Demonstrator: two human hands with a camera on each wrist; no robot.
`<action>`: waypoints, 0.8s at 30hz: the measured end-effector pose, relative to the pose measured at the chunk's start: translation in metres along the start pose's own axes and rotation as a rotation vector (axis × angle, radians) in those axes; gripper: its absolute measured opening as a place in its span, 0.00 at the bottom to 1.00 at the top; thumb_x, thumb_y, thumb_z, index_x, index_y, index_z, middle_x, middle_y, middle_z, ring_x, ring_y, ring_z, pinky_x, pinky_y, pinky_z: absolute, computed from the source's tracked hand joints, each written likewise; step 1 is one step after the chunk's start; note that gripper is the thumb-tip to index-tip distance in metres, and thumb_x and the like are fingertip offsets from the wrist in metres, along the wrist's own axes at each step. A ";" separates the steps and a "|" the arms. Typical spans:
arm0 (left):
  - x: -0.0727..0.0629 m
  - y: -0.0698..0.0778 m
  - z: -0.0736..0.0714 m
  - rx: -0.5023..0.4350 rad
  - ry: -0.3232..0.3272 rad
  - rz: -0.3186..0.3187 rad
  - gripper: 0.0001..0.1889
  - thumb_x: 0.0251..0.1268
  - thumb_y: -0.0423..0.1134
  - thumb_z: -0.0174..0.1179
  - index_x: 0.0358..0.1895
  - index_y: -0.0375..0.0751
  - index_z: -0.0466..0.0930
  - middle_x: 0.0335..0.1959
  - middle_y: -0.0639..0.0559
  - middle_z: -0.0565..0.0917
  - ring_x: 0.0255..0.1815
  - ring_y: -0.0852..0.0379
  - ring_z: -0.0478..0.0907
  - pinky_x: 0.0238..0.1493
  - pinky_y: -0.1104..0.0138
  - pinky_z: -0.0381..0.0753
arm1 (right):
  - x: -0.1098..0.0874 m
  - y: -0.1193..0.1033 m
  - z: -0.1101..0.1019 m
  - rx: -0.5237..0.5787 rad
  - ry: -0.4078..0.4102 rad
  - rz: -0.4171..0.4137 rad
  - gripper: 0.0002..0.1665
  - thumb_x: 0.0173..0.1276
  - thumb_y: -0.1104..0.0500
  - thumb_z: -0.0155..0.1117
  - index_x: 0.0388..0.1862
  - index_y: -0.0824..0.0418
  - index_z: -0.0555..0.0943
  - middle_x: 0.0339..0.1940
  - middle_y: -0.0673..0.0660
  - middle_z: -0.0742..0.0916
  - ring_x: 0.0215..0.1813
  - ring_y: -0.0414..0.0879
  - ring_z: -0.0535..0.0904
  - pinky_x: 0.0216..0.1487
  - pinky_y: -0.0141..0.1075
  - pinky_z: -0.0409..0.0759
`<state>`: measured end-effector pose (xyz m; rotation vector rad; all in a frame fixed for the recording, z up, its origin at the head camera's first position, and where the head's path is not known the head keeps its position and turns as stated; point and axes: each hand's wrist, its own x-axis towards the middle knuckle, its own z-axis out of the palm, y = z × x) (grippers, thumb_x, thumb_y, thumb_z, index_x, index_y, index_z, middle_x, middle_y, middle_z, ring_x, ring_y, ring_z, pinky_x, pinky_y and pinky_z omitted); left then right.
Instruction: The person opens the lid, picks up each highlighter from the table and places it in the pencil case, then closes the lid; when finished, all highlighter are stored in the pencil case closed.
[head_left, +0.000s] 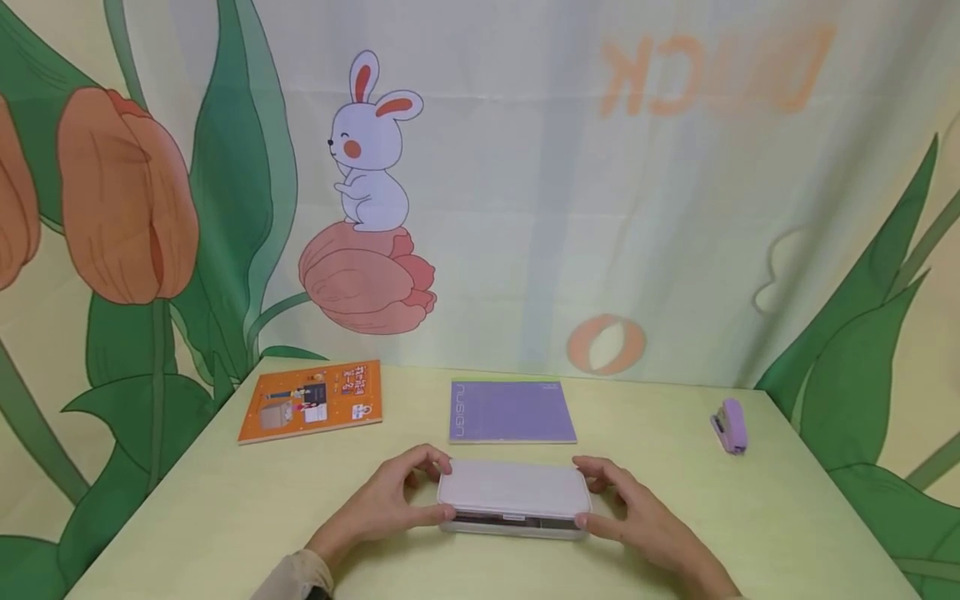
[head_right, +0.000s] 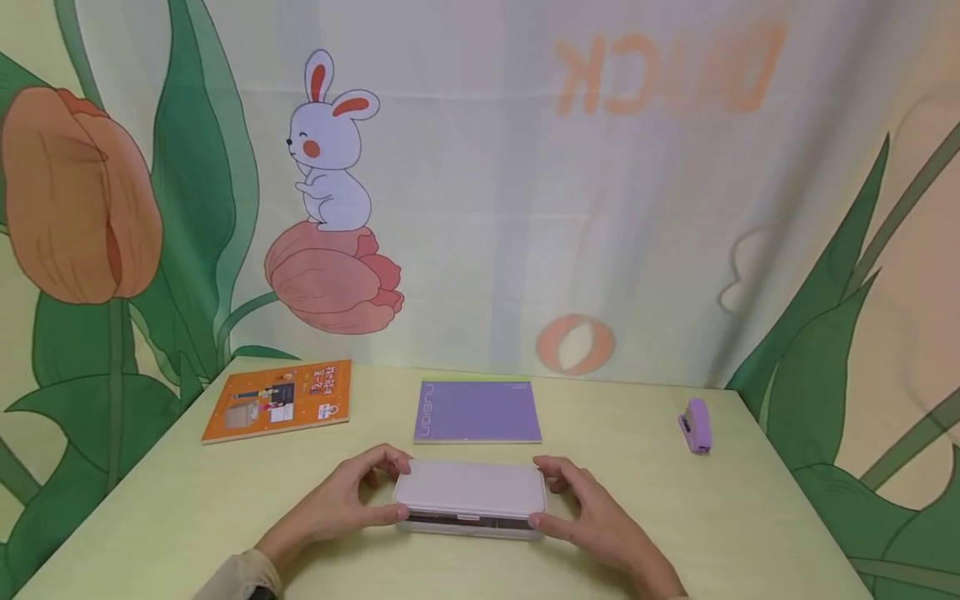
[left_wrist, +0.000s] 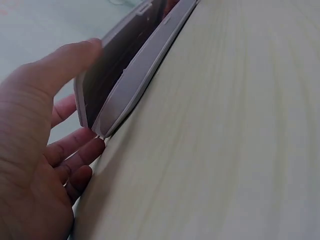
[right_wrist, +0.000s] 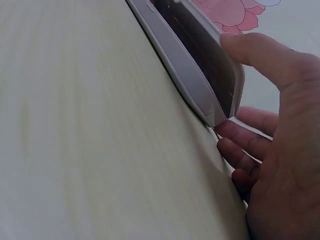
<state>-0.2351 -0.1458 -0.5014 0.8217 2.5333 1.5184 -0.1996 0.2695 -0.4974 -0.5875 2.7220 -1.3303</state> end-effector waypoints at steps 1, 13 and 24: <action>-0.001 0.000 0.000 0.004 -0.004 -0.004 0.29 0.61 0.51 0.85 0.63 0.53 0.82 0.56 0.57 0.86 0.61 0.47 0.81 0.66 0.53 0.78 | -0.001 0.001 0.000 -0.006 -0.003 0.003 0.41 0.74 0.42 0.79 0.82 0.43 0.75 0.66 0.45 0.83 0.68 0.49 0.77 0.74 0.42 0.74; -0.001 -0.003 0.001 0.083 -0.018 -0.057 0.41 0.58 0.51 0.87 0.75 0.48 0.81 0.61 0.60 0.85 0.61 0.51 0.80 0.68 0.53 0.79 | -0.001 0.003 0.004 -0.007 -0.016 -0.012 0.48 0.66 0.42 0.86 0.82 0.44 0.75 0.62 0.47 0.81 0.68 0.50 0.73 0.75 0.41 0.73; 0.001 0.000 0.001 0.117 -0.013 -0.025 0.43 0.54 0.52 0.89 0.74 0.47 0.82 0.59 0.61 0.85 0.60 0.51 0.81 0.66 0.57 0.80 | -0.001 0.002 0.003 -0.032 -0.001 -0.032 0.50 0.64 0.40 0.87 0.82 0.45 0.75 0.64 0.45 0.82 0.68 0.49 0.74 0.75 0.41 0.72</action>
